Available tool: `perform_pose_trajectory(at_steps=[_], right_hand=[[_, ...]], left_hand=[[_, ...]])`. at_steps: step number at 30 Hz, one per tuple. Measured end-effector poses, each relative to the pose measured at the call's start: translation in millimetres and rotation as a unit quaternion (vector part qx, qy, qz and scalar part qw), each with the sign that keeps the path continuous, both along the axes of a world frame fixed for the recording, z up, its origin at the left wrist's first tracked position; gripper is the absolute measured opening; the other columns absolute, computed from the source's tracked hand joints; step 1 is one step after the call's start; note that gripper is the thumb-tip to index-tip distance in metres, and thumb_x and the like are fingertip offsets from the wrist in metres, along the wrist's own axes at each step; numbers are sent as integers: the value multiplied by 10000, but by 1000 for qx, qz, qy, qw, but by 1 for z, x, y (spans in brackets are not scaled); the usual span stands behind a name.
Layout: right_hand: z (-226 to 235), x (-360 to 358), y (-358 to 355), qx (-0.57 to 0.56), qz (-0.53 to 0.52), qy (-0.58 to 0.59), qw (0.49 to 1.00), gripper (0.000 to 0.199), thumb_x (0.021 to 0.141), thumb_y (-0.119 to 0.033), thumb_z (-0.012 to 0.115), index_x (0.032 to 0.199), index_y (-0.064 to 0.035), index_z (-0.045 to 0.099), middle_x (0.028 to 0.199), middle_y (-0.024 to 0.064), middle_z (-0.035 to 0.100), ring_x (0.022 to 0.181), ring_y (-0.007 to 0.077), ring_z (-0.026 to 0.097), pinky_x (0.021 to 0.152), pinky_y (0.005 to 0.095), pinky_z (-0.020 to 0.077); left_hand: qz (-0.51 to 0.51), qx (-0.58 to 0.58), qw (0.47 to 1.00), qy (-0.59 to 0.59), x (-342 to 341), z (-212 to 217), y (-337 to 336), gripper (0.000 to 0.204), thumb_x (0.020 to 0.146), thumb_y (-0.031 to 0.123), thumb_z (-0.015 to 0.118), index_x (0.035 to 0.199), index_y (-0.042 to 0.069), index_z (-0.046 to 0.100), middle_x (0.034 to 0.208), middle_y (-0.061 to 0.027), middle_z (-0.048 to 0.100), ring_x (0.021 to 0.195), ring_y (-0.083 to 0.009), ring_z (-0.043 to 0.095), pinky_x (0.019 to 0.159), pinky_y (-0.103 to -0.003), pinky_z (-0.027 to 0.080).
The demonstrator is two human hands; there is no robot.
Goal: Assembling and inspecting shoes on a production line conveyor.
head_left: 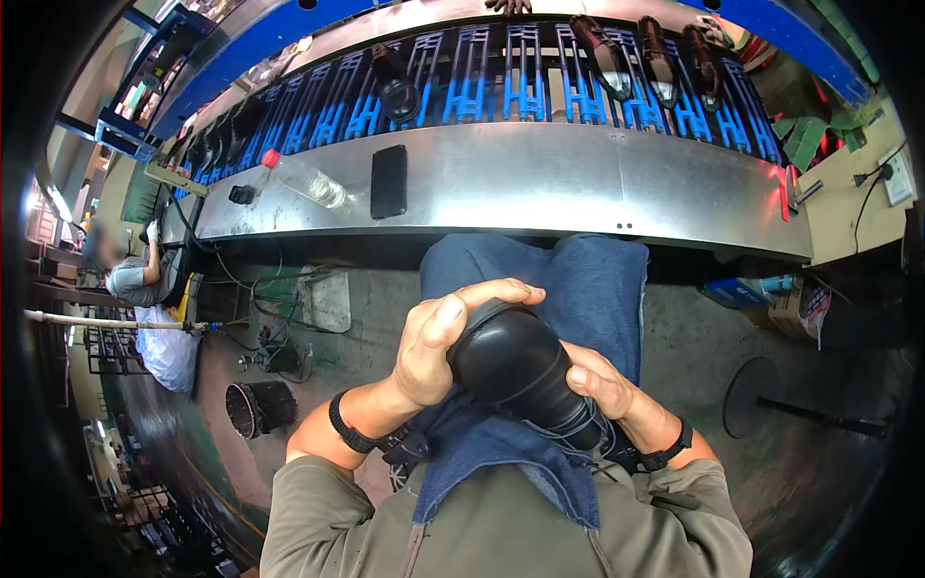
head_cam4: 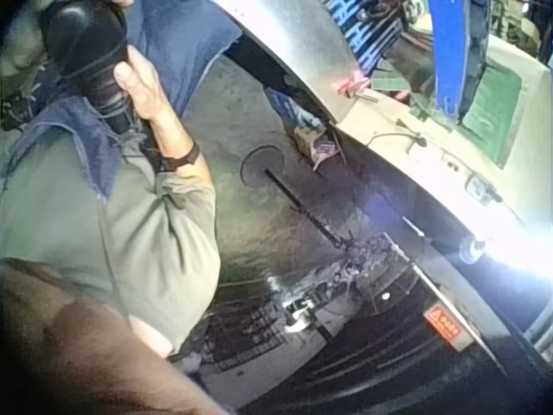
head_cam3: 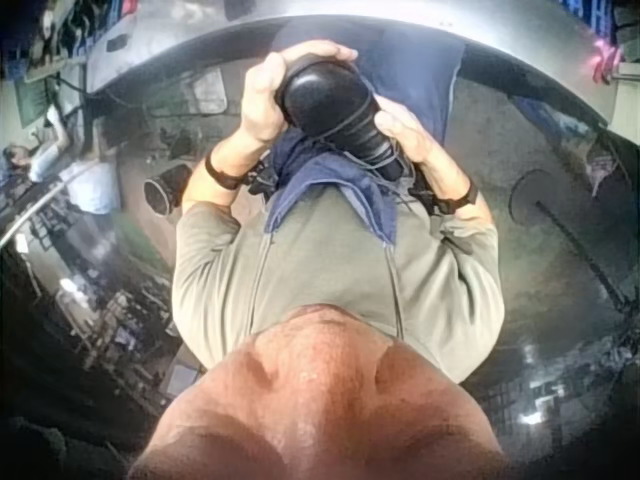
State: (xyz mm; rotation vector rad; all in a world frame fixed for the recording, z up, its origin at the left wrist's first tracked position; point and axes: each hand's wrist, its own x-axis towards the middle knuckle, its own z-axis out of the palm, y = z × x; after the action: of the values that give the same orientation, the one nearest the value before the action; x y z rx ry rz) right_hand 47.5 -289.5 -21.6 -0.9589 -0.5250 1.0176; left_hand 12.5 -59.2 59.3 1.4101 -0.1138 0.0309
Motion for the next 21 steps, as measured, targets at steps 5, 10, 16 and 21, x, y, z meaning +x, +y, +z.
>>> perform_pose_trajectory(at_steps=[5,10,16,21], right_hand=[[-4,-2,-1,-10,-2,0,1000,651,986,-454,497,1364,77,502,1179,118,639,1073,168,590,935,304,461],[-12,-5,-4,-4,-23,-2,1000,620,987,-464,504,1310,64,540,981,22,604,849,78,519,742,235,421],[-17,-6,-8,-3,-14,16,1000,622,974,-491,547,1270,56,560,865,-25,548,746,49,452,652,221,368],[-10,-8,-7,8,-11,35,999,647,975,-493,546,1306,64,549,925,-1,602,772,45,490,667,213,385]], left_hand=[[-4,-3,1000,-1,-1,-1,-1,654,1016,418,285,1189,-106,635,1181,-273,659,1170,-421,615,1045,-519,466],[-11,-7,1000,-7,-4,-2,-4,650,1013,423,296,1204,-103,628,1195,-273,652,1177,-415,612,1050,-524,462],[-38,34,998,-27,-7,-5,-2,661,1022,460,292,1227,-77,620,1209,-276,648,1211,-413,592,1063,-524,446],[-49,52,997,11,-16,5,-7,708,1036,508,262,1271,-72,591,1301,-292,606,1261,-415,563,1093,-522,422]])
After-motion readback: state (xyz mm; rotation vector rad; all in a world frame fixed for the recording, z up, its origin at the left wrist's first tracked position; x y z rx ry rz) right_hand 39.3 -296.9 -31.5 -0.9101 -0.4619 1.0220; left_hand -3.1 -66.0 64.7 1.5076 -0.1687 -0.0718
